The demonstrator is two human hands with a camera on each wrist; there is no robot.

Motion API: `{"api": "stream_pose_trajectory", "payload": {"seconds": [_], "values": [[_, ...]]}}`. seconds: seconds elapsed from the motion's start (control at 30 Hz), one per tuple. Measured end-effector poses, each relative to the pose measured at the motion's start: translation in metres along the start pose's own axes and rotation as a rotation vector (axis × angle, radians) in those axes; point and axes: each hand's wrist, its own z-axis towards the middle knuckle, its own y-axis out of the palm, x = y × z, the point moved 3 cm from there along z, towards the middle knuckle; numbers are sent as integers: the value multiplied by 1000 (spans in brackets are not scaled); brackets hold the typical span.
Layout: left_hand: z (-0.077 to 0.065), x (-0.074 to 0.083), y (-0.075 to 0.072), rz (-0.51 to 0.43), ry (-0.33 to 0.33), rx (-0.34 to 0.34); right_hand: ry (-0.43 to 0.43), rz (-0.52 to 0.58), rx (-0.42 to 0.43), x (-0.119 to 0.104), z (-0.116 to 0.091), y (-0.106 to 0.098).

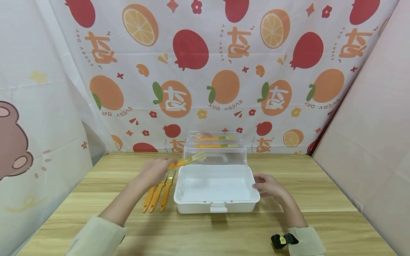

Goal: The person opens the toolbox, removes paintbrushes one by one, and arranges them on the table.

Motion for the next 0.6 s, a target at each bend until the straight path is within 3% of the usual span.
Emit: {"api": "stream_pose_trajectory", "payload": {"seconds": [0.37,0.6], "values": [[-14,-18,0,-108,-25,2,11,-3,10,0,-1,0],[-21,-35,0,-208,-89,-15,6,6,-7,0,-1,0]]}}
